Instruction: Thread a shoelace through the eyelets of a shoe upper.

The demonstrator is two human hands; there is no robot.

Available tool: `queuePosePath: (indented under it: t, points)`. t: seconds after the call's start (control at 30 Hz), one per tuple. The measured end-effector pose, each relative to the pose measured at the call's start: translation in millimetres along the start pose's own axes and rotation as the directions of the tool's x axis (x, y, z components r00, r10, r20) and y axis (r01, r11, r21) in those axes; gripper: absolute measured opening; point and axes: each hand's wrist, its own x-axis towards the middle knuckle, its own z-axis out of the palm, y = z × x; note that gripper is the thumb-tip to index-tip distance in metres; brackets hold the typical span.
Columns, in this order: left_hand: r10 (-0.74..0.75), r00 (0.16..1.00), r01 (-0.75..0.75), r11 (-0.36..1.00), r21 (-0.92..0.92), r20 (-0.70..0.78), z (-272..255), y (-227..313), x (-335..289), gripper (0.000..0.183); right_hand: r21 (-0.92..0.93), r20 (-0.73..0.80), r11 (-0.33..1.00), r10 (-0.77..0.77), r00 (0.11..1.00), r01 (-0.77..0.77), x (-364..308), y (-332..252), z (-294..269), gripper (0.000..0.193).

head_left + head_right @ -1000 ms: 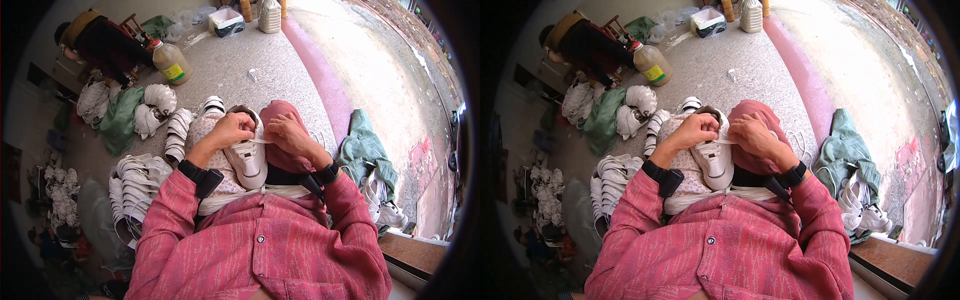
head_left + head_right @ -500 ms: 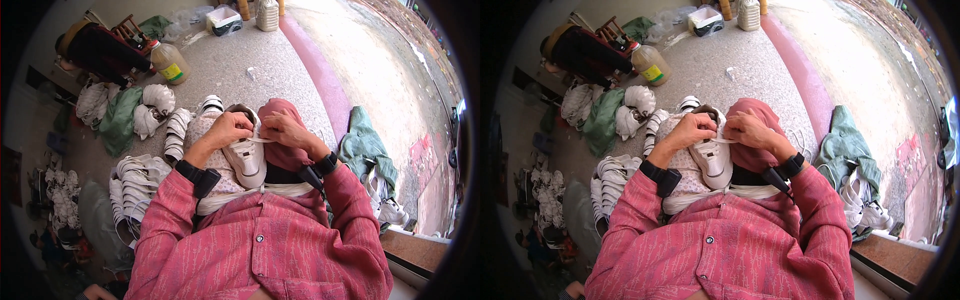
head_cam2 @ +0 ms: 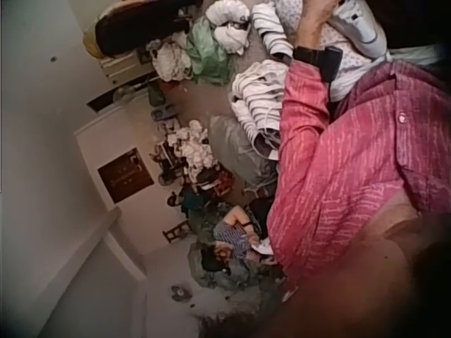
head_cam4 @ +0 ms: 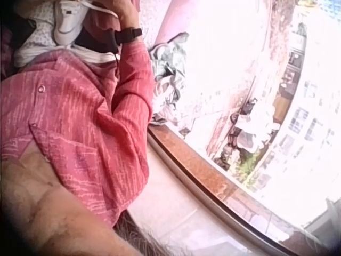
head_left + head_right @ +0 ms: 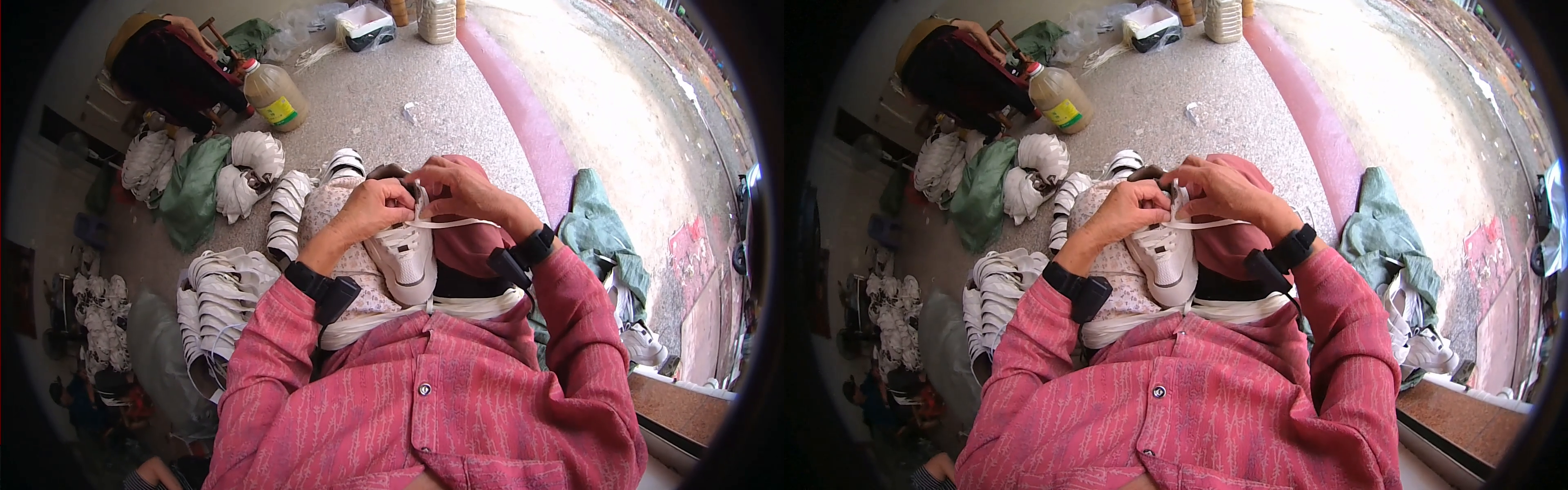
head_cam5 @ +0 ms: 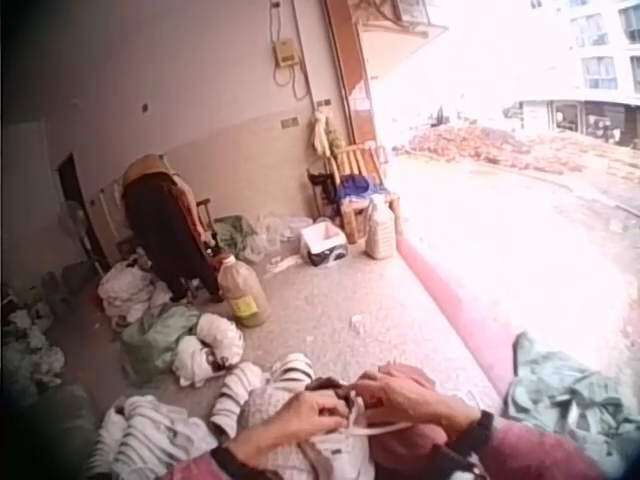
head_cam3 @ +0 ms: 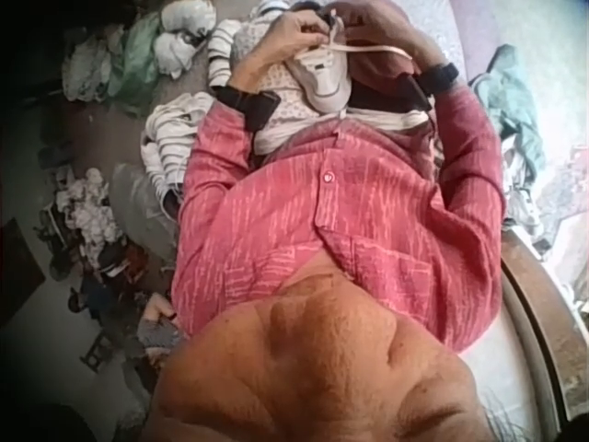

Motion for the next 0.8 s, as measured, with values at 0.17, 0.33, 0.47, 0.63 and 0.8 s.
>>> queuePosePath:
  t: [0.17,0.33,0.47,0.63,0.8]
  points:
    - [0.022,0.999,-0.020,0.997,0.070,-0.023,1,5,-2,0.007,0.070,0.074,0.994,-0.084,0.994,0.079,12,19,-1,0.033]
    - [0.210,0.976,-0.193,0.959,0.209,-0.063,-4,5,-2,0.006,0.114,0.095,0.985,-0.138,0.986,0.127,13,23,0,0.031]
    - [0.205,0.883,-0.061,0.942,0.330,-0.422,-73,2,-2,0.009,0.158,0.095,0.984,-0.094,0.991,0.079,12,24,4,0.028]
    - [0.539,0.416,0.286,0.686,0.668,-0.732,-227,4,-31,0.011,0.161,0.074,0.985,-0.075,0.994,0.062,9,24,5,0.030]
    - [0.378,0.387,0.226,0.845,0.484,-0.841,-205,-20,-59,0.013,0.141,0.010,0.988,-0.066,0.998,0.064,6,11,1,0.022]
